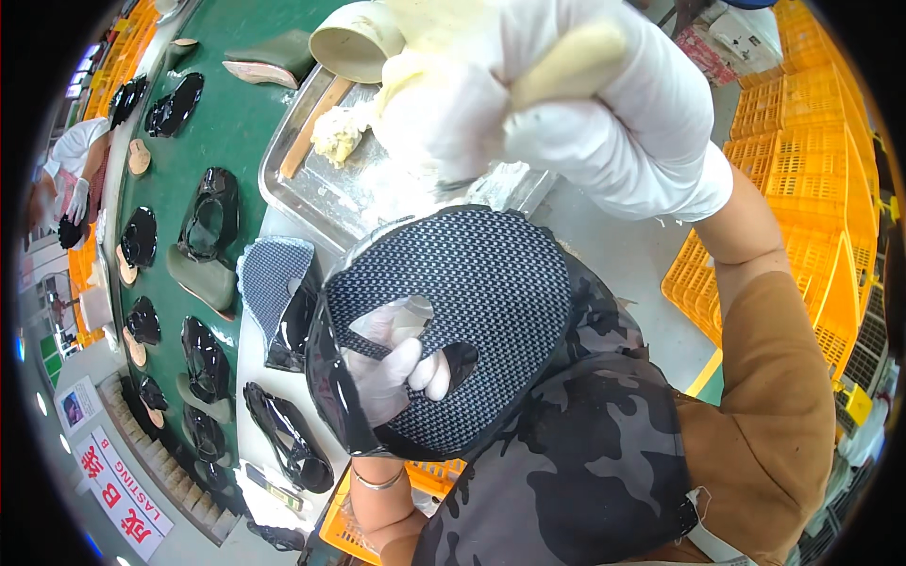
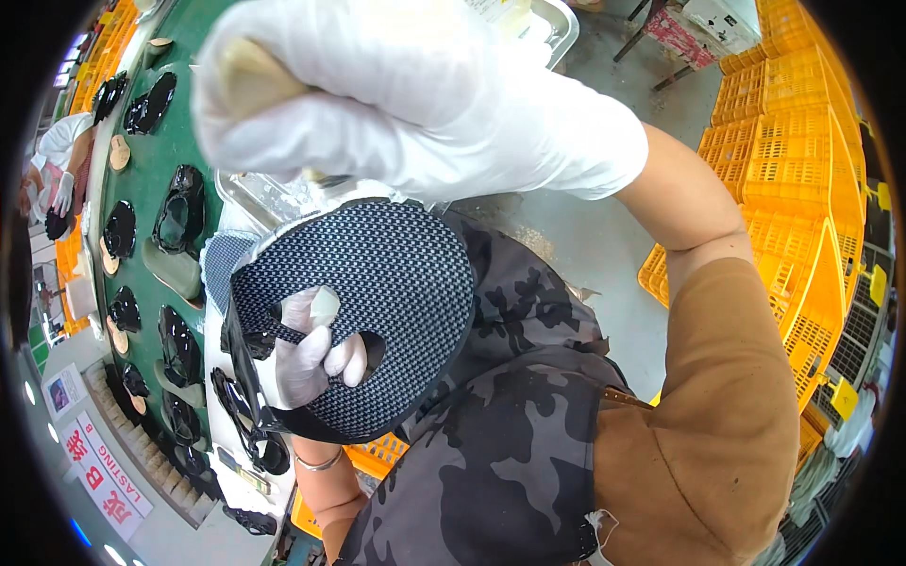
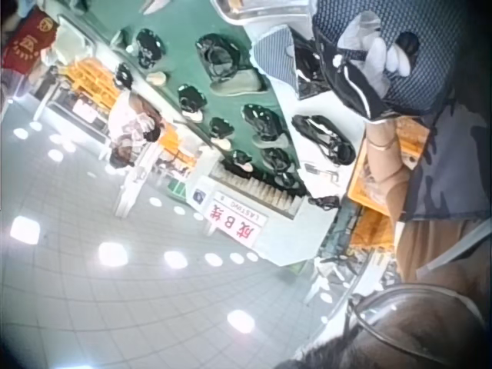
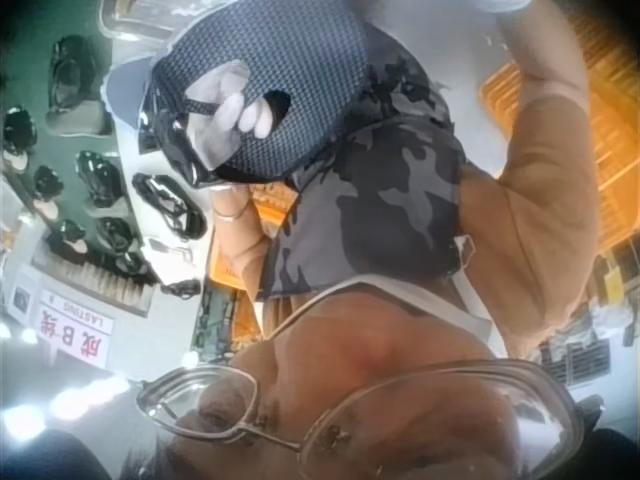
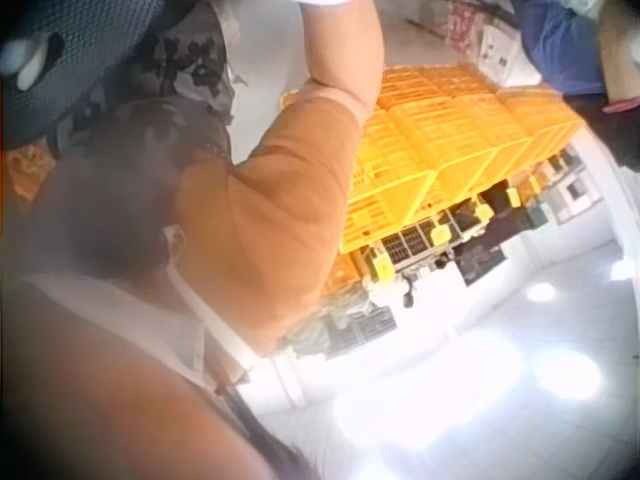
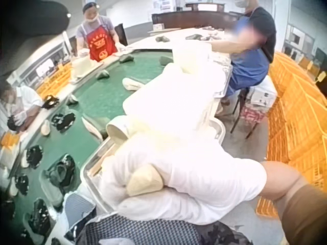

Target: The person applies a white adhesive to the interior of black shoe uppers using a brush. They repeatedly dip the brush into a container of glue and coat the inside surface of the shoe, then place the treated shoe into a yellow basket. The process is repeated for multiple shoes.

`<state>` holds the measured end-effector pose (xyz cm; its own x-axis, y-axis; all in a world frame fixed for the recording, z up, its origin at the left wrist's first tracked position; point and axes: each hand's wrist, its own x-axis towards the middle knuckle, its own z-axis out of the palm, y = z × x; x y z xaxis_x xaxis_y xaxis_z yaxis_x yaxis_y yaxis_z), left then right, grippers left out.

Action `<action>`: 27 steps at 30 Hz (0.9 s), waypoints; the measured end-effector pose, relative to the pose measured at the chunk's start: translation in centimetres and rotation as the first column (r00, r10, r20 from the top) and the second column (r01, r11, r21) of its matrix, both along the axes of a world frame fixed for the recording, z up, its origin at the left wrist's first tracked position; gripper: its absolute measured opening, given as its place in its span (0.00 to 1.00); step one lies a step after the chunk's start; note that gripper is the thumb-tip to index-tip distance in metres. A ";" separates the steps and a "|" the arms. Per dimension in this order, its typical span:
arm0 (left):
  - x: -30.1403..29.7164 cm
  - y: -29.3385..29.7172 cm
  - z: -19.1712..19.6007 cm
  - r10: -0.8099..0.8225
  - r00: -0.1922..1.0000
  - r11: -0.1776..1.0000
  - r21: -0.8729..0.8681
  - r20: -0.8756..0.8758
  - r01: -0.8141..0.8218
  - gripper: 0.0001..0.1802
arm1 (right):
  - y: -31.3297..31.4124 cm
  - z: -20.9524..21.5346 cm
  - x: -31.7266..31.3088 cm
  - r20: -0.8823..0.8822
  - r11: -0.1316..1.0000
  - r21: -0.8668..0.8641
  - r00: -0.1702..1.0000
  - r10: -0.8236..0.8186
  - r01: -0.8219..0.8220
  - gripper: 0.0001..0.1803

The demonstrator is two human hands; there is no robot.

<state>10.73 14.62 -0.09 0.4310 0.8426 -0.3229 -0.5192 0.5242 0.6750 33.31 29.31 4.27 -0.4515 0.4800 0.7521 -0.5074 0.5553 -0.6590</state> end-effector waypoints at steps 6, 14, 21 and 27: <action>1.8 -0.7 2.6 0.121 0.971 0.992 -0.011 -0.205 -0.126 0.15 | -1.0 1.8 -1.3 -0.149 0.700 -0.662 0.962 0.228 -0.269 0.04; 1.2 -1.7 2.1 0.168 0.965 0.985 0.069 -0.201 -0.158 0.13 | -1.1 -0.9 -0.4 -0.005 0.992 -0.124 0.999 -0.031 0.031 0.05; 0.6 -2.9 1.8 0.233 0.957 0.967 0.149 -0.172 -0.208 0.11 | -1.5 -1.7 -1.0 -0.021 0.963 -0.213 0.984 -0.176 0.168 0.09; -0.1 -4.3 0.1 0.399 0.916 0.904 0.183 -0.035 -0.387 0.09 | -6.0 -1.4 2.0 0.295 0.836 -0.219 0.851 -0.435 0.504 0.14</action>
<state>10.66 10.29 -0.04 0.0348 0.9834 -0.1779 -0.6073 0.1621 0.7777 35.29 23.26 2.85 -0.2563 0.8493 0.4615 -0.0521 0.4646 -0.8840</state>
